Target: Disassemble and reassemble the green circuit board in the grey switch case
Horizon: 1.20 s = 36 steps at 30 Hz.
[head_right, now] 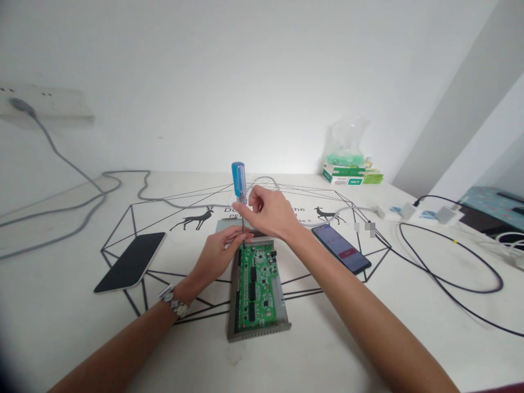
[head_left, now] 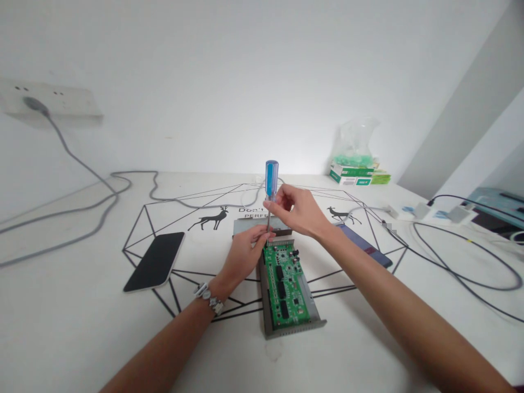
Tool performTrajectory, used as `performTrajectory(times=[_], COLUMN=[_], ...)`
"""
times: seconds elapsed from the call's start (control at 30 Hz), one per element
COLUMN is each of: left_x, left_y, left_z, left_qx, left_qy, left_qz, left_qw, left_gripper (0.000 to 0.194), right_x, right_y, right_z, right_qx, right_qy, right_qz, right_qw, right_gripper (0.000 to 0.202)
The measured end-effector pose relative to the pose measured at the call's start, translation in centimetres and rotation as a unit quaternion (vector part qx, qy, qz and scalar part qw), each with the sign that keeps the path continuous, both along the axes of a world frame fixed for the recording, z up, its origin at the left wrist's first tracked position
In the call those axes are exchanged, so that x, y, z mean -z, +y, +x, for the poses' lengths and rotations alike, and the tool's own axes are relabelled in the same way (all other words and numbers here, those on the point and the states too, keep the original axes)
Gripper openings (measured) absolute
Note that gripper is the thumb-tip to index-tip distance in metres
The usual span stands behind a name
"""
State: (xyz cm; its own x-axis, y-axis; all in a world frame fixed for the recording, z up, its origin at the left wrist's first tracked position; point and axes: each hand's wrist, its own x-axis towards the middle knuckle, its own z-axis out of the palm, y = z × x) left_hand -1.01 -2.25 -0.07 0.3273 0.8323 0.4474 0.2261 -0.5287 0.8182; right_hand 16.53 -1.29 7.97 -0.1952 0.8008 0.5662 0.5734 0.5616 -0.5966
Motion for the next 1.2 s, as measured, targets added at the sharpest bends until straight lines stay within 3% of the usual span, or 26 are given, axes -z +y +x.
performTrajectory(times=[0.1, 0.27, 0.6, 0.93, 1.07, 1.2], left_x=[0.3, 0.8, 0.6, 0.4, 0.2, 0.4], left_y=[0.2, 0.4, 0.1, 0.4, 0.5, 0.7], left_z=[-0.1, -0.1, 0.2, -0.2, -0.1, -0.2], left_qx=[-0.005, -0.019, -0.029, -0.008, -0.009, 0.02], left_qy=[0.01, 0.013, 0.009, 0.02, 0.022, 0.01], left_qz=[0.016, 0.027, 0.033, 0.04, 0.041, 0.032], left_qw=[1.0, 0.999, 0.999, 0.999, 0.999, 0.999], left_gripper=[0.021, 0.023, 0.022, 0.022, 0.025, 0.033], right_x=[0.1, 0.1, -0.3, 0.4, 0.3, 0.2], right_y=[-1.0, -1.5, -1.7, -1.1, -0.7, -0.2], right_z=[-1.3, -2.8, -2.7, -2.3, -1.5, -0.7], right_qx=[0.127, 0.223, 0.263, 0.179, 0.058, -0.069], right_qy=[-0.045, -0.13, -0.139, -0.126, -0.08, -0.016], right_qz=[0.034, 0.055, 0.06, 0.079, 0.023, -0.03], right_qw=[0.99, 0.965, 0.953, 0.972, 0.995, 0.997], right_gripper=[0.045, 0.044, 0.05, 0.034, 0.033, 0.03])
